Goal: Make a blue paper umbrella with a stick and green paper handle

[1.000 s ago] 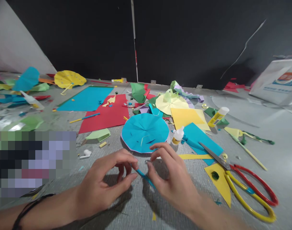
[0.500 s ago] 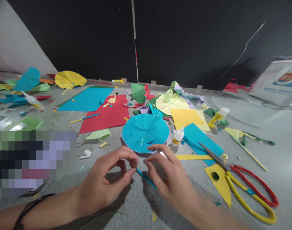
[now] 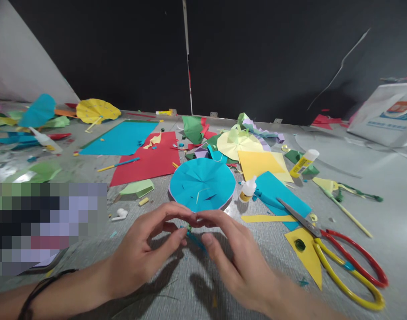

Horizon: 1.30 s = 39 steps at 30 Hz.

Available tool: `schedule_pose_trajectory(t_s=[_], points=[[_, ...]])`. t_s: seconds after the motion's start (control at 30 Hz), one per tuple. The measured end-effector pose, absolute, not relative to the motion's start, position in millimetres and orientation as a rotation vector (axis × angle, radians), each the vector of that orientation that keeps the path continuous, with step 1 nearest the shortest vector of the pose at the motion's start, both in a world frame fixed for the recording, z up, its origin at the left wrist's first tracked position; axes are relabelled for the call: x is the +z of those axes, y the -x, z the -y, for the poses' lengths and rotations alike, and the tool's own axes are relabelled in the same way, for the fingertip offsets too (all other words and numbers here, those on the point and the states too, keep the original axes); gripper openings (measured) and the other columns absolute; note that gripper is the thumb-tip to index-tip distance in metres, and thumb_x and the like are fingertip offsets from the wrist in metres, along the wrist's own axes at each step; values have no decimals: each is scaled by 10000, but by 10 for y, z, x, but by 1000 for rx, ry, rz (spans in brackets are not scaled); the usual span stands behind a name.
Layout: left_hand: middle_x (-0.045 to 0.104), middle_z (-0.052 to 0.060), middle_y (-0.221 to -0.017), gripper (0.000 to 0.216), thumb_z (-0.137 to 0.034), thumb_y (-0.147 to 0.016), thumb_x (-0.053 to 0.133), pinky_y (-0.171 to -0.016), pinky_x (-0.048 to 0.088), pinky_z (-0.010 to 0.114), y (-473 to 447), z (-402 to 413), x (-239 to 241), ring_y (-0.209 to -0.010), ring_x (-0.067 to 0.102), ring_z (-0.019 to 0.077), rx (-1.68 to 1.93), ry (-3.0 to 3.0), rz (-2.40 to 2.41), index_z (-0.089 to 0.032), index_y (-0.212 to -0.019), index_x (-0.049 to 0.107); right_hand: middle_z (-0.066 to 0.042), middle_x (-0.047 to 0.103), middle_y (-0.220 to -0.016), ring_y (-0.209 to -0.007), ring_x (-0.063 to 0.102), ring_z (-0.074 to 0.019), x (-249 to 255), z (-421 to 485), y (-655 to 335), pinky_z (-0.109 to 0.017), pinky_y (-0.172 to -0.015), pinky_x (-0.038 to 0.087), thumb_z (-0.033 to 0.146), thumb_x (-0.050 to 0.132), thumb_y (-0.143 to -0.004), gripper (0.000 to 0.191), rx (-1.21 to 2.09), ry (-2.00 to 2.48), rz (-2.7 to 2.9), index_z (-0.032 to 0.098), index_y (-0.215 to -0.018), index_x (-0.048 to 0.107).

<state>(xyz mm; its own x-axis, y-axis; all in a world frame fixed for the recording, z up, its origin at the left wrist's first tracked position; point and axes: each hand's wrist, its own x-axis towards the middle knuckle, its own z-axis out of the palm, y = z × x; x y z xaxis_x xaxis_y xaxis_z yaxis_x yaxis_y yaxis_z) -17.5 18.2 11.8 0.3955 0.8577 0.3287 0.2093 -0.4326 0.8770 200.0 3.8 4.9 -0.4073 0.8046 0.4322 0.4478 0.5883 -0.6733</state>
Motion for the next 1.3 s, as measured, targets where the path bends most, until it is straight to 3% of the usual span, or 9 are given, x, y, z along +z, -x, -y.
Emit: schedule_pose_trajectory(t_s=[0.1, 0.3, 0.5, 0.73, 0.93, 1.13, 1.3], points=[[728, 49, -1082, 174, -123, -957, 582, -801, 583, 218, 172, -183, 131, -1005, 702, 148, 1071, -1871, -930, -199, -1090, 665, -105, 779, -1207, -1102, 756, -250, 22, -39, -2002, -374, -913, 638, 230, 560, -1027, 271, 568, 987, 2048, 247, -1287, 633], [718, 45, -1010, 139, -119, -933, 603, -738, 578, 246, 180, -192, 104, -895, 693, 154, 1075, -1884, -932, -193, -1037, 659, -11, 839, -905, -781, 809, -172, -14, -82, -2010, -242, -701, 638, 104, 589, -994, 296, 583, 904, 1968, 275, -1174, 750], [703, 46, -1009, 145, -121, -921, 625, -740, 586, 244, 178, -202, 100, -905, 689, 153, 1091, -1830, -891, -189, -1044, 655, 2, 847, -1031, -898, 810, -153, 43, -55, -1983, -222, -820, 631, 120, 686, -958, 305, 639, 862, 1926, 307, -1186, 764], [680, 44, -1007, 124, -161, -906, 673, -693, 576, 235, 166, -201, 112, -898, 683, 160, 1009, -1692, -899, -195, -1023, 652, -72, 803, -1122, -903, 761, -201, 10, -38, -1983, -347, -849, 635, 315, 781, -929, 283, 957, 927, 1808, 270, -1206, 742], [664, 33, -982, 131, -220, -873, 741, -682, 549, 245, 184, -223, 100, -877, 663, 163, 1040, -1671, -898, -198, -978, 666, -104, 776, -1190, -951, 767, -242, 17, -69, -1988, -371, -820, 637, 556, 794, -867, 564, 1463, 707, 1643, 293, -1354, 688], [667, 29, -944, 26, -199, -894, 719, -685, 527, 244, 194, -223, 114, -833, 655, 144, 1146, -1715, -888, -188, -885, 696, -106, 734, -1273, -949, 782, -222, 13, -76, -1984, -309, -754, 605, 570, 734, -919, 535, 1666, 584, 1527, 321, -1388, 666], [669, 31, -960, 69, -177, -916, 676, -735, 524, 261, 197, -218, 125, -870, 666, 150, 1178, -1741, -895, -190, -849, 686, -109, 736, -1248, -929, 782, -222, 19, -81, -1972, -314, -749, 602, 560, 733, -923, 530, 1673, 594, 1522, 311, -1385, 665]])
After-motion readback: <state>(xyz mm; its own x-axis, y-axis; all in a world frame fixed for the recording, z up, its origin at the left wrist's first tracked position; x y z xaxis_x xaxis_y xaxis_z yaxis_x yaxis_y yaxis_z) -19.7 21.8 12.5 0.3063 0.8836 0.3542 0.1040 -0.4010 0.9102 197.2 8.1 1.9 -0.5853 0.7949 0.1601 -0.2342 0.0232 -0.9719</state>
